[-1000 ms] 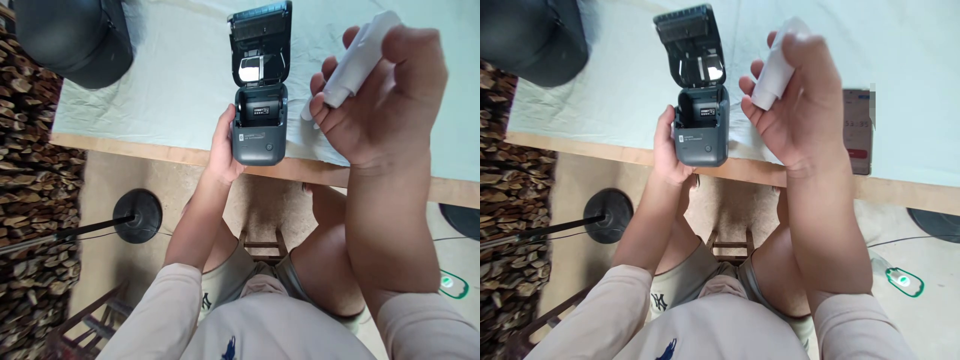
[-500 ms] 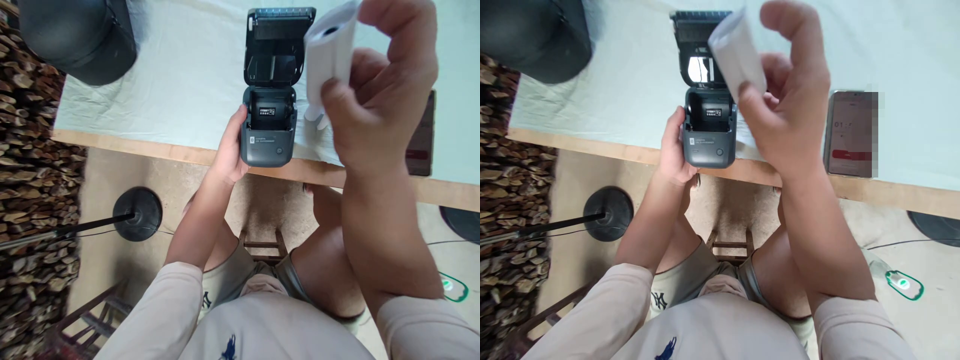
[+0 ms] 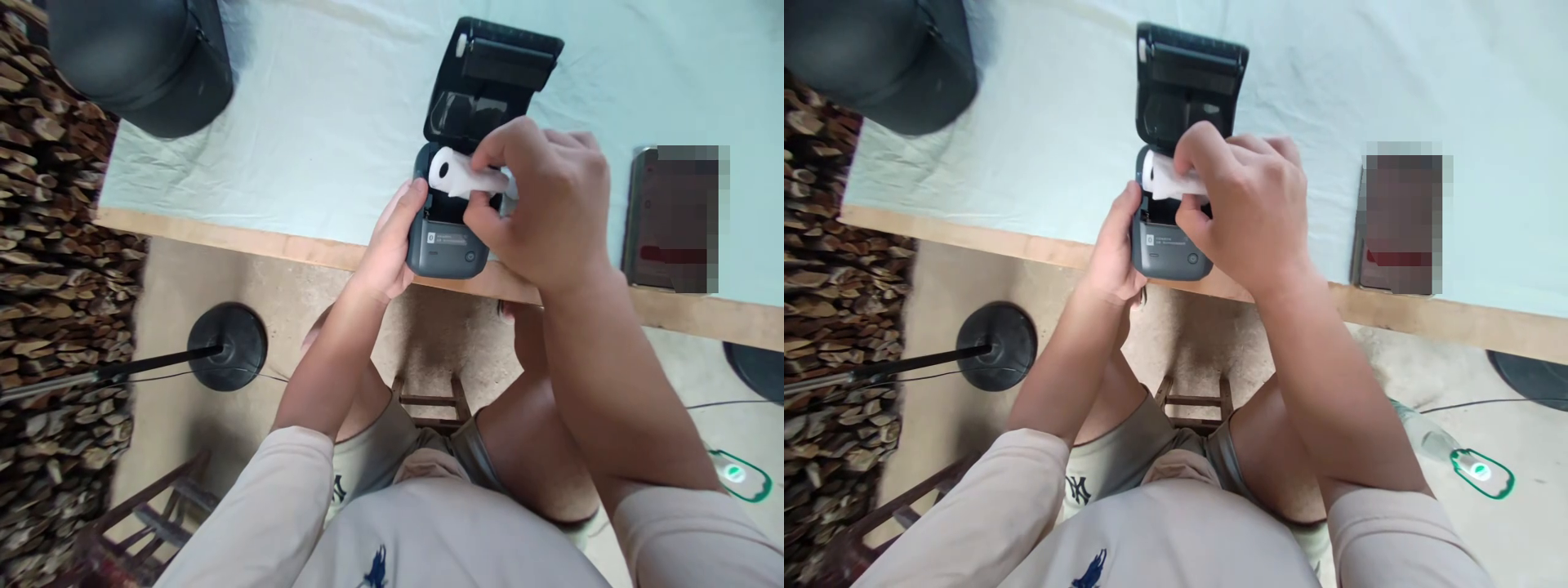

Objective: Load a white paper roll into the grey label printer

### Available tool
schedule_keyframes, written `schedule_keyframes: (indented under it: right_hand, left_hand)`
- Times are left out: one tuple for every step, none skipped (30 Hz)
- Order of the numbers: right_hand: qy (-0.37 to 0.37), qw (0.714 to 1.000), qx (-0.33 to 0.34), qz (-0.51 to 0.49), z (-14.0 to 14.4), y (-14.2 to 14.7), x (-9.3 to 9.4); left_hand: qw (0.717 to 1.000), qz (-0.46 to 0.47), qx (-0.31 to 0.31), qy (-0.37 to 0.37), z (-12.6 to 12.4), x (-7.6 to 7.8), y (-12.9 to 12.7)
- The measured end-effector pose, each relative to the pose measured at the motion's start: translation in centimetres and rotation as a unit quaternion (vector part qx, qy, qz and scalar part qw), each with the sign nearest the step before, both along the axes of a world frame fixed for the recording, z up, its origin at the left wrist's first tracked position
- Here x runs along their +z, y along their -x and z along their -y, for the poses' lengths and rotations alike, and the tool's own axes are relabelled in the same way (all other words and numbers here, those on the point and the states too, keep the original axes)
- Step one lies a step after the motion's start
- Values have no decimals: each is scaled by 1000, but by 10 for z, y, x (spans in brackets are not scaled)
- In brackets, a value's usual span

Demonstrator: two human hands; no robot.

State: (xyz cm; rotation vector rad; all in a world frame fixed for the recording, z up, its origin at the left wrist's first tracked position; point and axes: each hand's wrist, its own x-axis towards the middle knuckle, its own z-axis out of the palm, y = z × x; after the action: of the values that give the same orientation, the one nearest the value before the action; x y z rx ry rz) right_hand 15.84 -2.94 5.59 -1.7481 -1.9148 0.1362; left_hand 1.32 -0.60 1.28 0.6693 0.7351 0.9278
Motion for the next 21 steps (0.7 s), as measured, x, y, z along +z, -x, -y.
schedule_keyframes:
  right_hand:
    - [-3,1000,-2,-3,0,0,1]
    - [-6,1000,0,-10,1,0,2]
    - [-12,1000,4,-21,1,-1,4]
    - [-18,999,8,-32,2,-1,5]
    - [-25,999,11,-40,3,-1,7]
    - [-32,998,13,-43,3,-2,9]
    - [-38,998,13,-40,3,-2,10]
    - [-42,999,11,-30,4,-3,12]
    - [-39,999,9,-16,4,-4,12]
    - [-30,1000,6,-1,4,-4,13]
    - [-18,1000,1,15,4,-5,12]
    - [-4,1000,-4,30,4,-5,11]
    - [11,999,-7,42,4,-5,9]
    - [23,998,-8,49,3,-6,7]
    - [29,998,-9,54,3,-6,5]
    - [28,998,-10,54,2,-6,3]
    - [23,998,-9,50,1,-7,1]
    - [11,999,-9,44,1,-7,-1]
    - [-7,999,-8,36,1,-7,-2]
    - [-29,999,-4,29,1,-7,-3]
    - [-53,998,2,24,2,-7,-4]
  left_hand:
    - [1000,4,2,4,0,0,0]
    - [1000,8,2,6,0,1,-1]
    - [1000,11,0,7,0,1,-1]
    - [1000,12,0,9,1,1,-1]
    - [1000,11,3,12,1,1,-2]
    - [1000,8,8,14,1,1,-2]
    - [1000,4,14,17,1,2,-2]
    - [1000,-1,20,19,1,2,-2]
    - [1000,-5,23,18,1,2,-2]
    - [1000,-8,23,15,2,2,-2]
    - [1000,-9,18,9,2,2,-2]
    - [1000,-7,9,-2,2,3,-2]
    - [1000,-1,0,-16,2,2,-1]
    - [999,8,-9,-30,3,2,-1]
    - [999,18,-14,-42,3,2,-1]
    - [998,26,-16,-49,3,1,-1]
    - [998,30,-14,-48,2,1,-1]
    - [999,30,-10,-39,2,0,0]
    - [999,27,-6,-25,1,-1,0]
    - [1000,21,-2,-9,0,-2,0]
    - [1000,13,5,7,-1,-3,1]
